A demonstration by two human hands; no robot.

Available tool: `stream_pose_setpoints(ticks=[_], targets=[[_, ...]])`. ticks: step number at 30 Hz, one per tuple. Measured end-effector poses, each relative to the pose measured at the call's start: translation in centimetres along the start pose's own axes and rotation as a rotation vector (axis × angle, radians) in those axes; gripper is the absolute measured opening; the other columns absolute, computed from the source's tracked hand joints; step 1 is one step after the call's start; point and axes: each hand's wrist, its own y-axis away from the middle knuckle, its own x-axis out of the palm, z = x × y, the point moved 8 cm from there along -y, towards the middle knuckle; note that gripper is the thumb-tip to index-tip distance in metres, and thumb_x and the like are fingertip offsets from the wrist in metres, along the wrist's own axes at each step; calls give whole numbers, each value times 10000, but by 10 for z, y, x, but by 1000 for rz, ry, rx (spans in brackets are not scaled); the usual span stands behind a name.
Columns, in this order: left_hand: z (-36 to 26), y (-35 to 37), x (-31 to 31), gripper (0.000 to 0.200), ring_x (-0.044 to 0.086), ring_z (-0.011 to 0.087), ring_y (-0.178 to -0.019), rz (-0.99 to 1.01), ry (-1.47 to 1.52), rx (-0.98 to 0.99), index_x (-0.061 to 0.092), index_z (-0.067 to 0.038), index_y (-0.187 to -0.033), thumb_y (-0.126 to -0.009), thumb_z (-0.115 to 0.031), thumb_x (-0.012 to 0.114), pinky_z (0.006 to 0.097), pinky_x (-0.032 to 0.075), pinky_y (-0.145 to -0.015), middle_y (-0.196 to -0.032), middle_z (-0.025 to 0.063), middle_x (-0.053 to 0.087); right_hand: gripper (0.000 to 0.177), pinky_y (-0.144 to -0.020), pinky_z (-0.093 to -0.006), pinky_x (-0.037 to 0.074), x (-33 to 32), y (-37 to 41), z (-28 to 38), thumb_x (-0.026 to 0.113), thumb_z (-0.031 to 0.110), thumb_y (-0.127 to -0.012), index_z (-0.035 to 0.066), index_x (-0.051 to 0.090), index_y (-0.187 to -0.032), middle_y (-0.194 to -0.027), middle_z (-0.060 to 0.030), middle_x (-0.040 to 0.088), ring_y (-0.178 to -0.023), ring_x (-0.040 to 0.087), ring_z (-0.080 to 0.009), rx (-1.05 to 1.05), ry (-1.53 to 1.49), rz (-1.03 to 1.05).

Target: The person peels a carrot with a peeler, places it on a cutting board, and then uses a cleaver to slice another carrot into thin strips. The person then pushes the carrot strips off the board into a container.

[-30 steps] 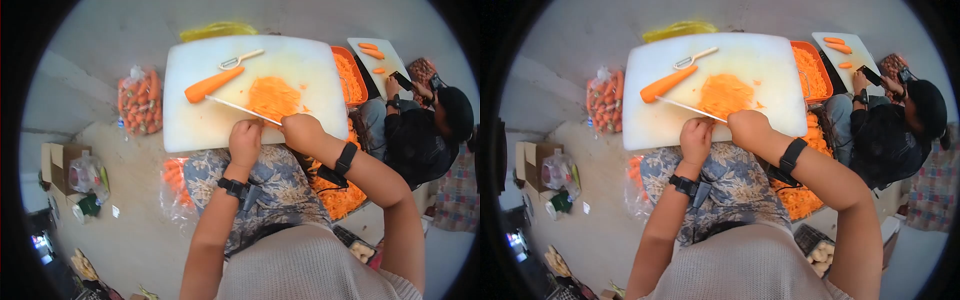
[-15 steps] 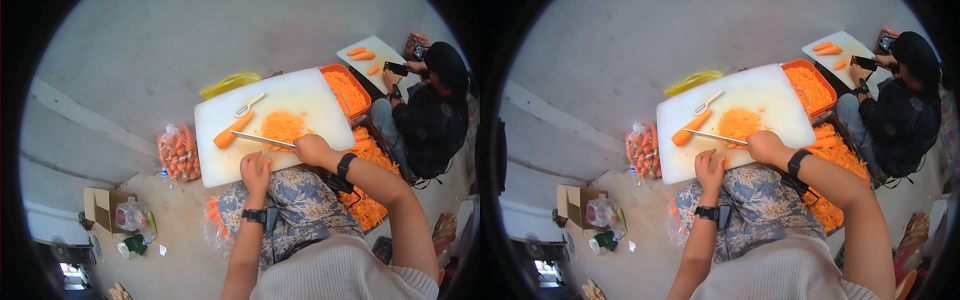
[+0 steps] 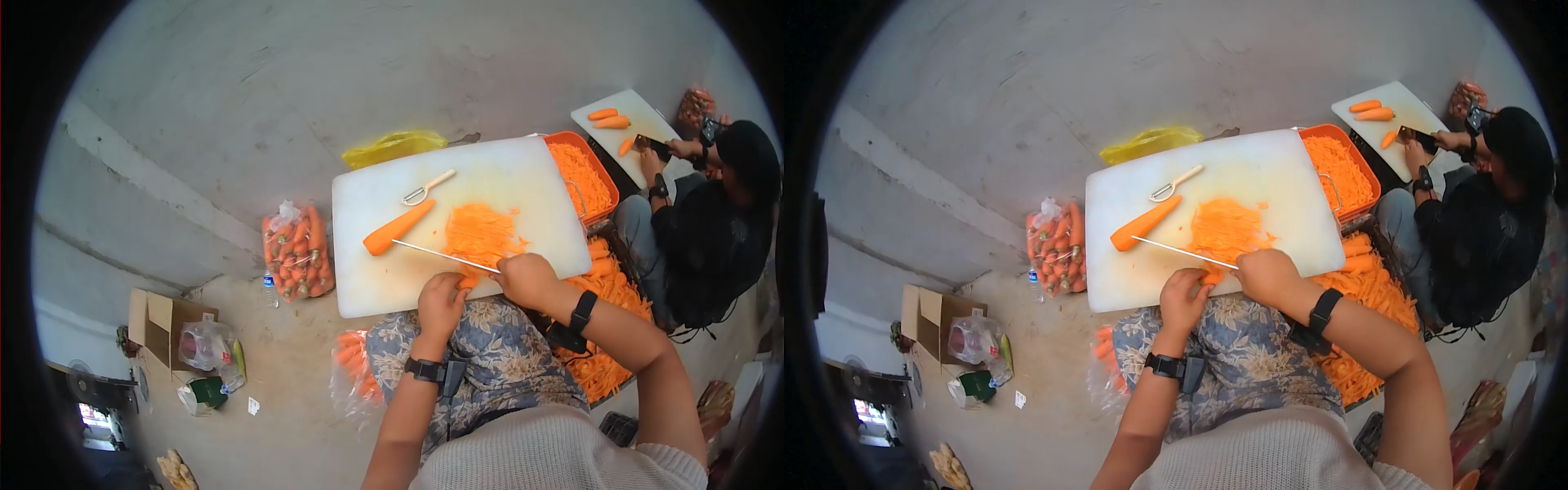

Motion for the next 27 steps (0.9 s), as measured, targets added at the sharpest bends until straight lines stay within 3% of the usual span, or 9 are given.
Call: stream_pose_setpoints(ticks=[9, 12, 15, 20, 23, 27], targets=[[1, -5, 9, 251, 645, 306, -840, 9, 31, -12, 679, -25, -907, -682, -64, 785, 369, 525, -751, -894, 130, 649, 257, -640, -458, 519, 12, -8, -6, 624, 233, -862, 5, 675, -754, -710, -193, 657, -684, 656, -361, 34, -70, -27], [5, -5, 10, 226, 654, 291, -826, 3, 69, -37, 671, -16, -888, -692, -44, 781, 351, 537, -735, -914, 129, 648, 250, -639, -458, 519, 15, -17, 5, 629, 225, -856, 1, 674, -755, -714, -186, 658, -684, 655, -361, 27, -16, 21], [8, -6, 13, 234, 619, 331, -861, 11, 129, -64, 656, -27, -901, -697, -65, 764, 394, 505, -751, -894, 132, 636, 228, -639, -457, 519, 18, -29, 8, 634, 217, -849, 6, 678, -773, -717, -185, 659, -687, 655, -358, 44, 25, 132], [11, -3, 12, 237, 616, 326, -860, -49, 201, -161, 652, -23, -912, -703, -60, 760, 383, 506, -757, -938, 131, 625, 249, -627, -468, 508, 23, -23, -2, 632, 256, -861, 24, 676, -781, -743, -212, 659, -684, 648, -378, 86, -172, -118], [13, 0, 11, 249, 645, 289, -883, -55, 90, -92, 658, -6, -927, -713, -52, 776, 346, 545, -767, -978, 147, 621, 300, -626, -476, 497, 26, -15, -18, 628, 296, -874, 12, 664, -784, -721, -225, 642, -672, 636, -391, 70, -322, -190], [0, 1, 9, 240, 623, 309, -910, -42, -21, 24, 669, -9, -928, -717, -73, 765, 378, 516, -793, -977, 143, 620, 337, -627, -477, 492, 16, -11, -19, 627, 321, -879, -2, 657, -788, -690, -228, 626, -662, 629, -395, 102, -313, -207]])
